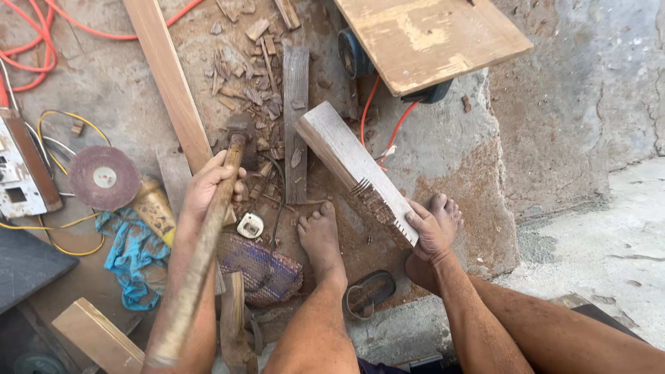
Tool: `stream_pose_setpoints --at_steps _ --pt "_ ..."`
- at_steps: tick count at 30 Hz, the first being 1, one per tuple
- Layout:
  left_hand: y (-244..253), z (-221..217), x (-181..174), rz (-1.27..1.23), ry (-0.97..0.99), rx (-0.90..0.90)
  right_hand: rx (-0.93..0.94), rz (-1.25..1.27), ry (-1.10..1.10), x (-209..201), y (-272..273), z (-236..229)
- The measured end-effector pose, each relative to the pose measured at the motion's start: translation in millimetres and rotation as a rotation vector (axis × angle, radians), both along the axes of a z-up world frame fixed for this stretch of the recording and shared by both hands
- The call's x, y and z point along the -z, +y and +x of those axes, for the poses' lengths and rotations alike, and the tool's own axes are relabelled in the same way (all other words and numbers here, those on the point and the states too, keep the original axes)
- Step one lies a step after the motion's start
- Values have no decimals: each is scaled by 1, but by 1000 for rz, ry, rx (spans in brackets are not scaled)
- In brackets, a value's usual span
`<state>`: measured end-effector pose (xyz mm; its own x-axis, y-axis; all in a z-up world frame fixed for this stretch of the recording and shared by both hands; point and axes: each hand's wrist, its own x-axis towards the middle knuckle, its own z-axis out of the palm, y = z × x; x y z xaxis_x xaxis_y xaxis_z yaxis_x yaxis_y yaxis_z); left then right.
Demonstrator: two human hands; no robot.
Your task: The person uses a table saw to cut notches into a wooden plank, then switches to a chisel and mallet to carve out the notched sections. The person repeatedly chips away wood to shape the plank.
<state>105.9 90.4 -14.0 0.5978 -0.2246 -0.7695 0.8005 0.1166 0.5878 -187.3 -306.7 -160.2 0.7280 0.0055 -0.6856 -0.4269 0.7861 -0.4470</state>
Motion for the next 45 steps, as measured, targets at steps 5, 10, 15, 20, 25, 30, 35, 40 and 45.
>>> stream_pose_setpoints --at_steps 5,10,15,20,25,30,35,40,45 --pt "-3 -18 20 -241 -54 -385 -117 -171 -73 -39 -22 38" --pt "-77 -98 -43 -105 -127 -485 -216 -315 -175 -123 -42 103" --pt "-142 -121 -142 448 -1260 741 -405 -632 -321 -213 -82 157" --pt "-212 -1 -175 1130 -1758 814 -620 -1051 -484 -271 -142 228" --pt "-268 62 -182 963 -1091 1146 -770 -1252 -647 -289 -197 285" --pt "-267 83 -141 863 -817 830 -328 -1276 -570 -233 -257 332" --pt "-314 160 -99 1122 -756 793 618 -1098 -486 -172 -244 272" --pt "-364 209 -66 1279 -666 976 -204 -948 -81 -69 -159 207" --pt "-369 237 -43 1350 -707 1104 -368 -1019 -155 -13 -111 254"
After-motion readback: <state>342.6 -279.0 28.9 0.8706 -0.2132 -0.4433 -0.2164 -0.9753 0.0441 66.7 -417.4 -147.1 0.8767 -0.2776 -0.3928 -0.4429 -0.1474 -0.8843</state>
